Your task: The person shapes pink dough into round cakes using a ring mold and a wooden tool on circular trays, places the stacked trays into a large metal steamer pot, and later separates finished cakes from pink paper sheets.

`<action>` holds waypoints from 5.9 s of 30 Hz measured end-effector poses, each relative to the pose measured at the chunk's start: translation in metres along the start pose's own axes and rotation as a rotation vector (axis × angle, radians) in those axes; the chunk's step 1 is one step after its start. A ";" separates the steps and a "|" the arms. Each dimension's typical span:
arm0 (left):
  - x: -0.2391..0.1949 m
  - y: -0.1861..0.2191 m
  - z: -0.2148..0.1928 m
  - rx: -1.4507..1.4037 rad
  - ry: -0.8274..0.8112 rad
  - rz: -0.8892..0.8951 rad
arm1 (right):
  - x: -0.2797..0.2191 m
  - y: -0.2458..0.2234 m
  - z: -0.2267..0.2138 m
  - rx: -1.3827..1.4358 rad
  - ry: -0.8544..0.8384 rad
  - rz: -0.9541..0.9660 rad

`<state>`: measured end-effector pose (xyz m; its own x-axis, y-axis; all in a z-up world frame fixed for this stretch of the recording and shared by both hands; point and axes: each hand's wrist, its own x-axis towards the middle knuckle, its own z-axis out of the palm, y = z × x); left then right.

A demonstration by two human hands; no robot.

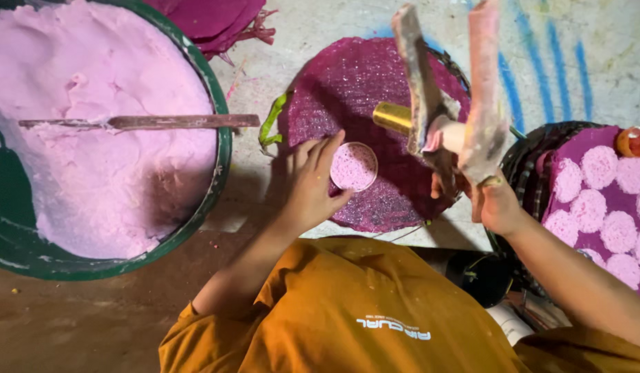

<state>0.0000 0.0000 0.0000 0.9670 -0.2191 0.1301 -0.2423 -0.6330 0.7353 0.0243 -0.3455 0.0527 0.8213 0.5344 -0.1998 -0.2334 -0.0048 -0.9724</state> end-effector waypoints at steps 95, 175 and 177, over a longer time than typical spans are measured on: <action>0.132 -0.028 -0.010 -2.263 0.072 0.607 | 0.085 -0.089 0.035 -0.827 -0.176 0.664; 0.143 -0.025 0.008 -0.192 0.060 -0.059 | -0.003 -0.003 -0.020 -0.151 0.290 0.101; 0.154 -0.017 0.009 -0.903 0.103 -0.127 | 0.020 -0.016 -0.026 -0.531 0.252 0.344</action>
<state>0.1521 -0.0293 0.0013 0.9949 -0.0929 0.0395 -0.0219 0.1830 0.9829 0.0578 -0.3571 0.0611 0.8573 0.2154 -0.4675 -0.2685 -0.5878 -0.7631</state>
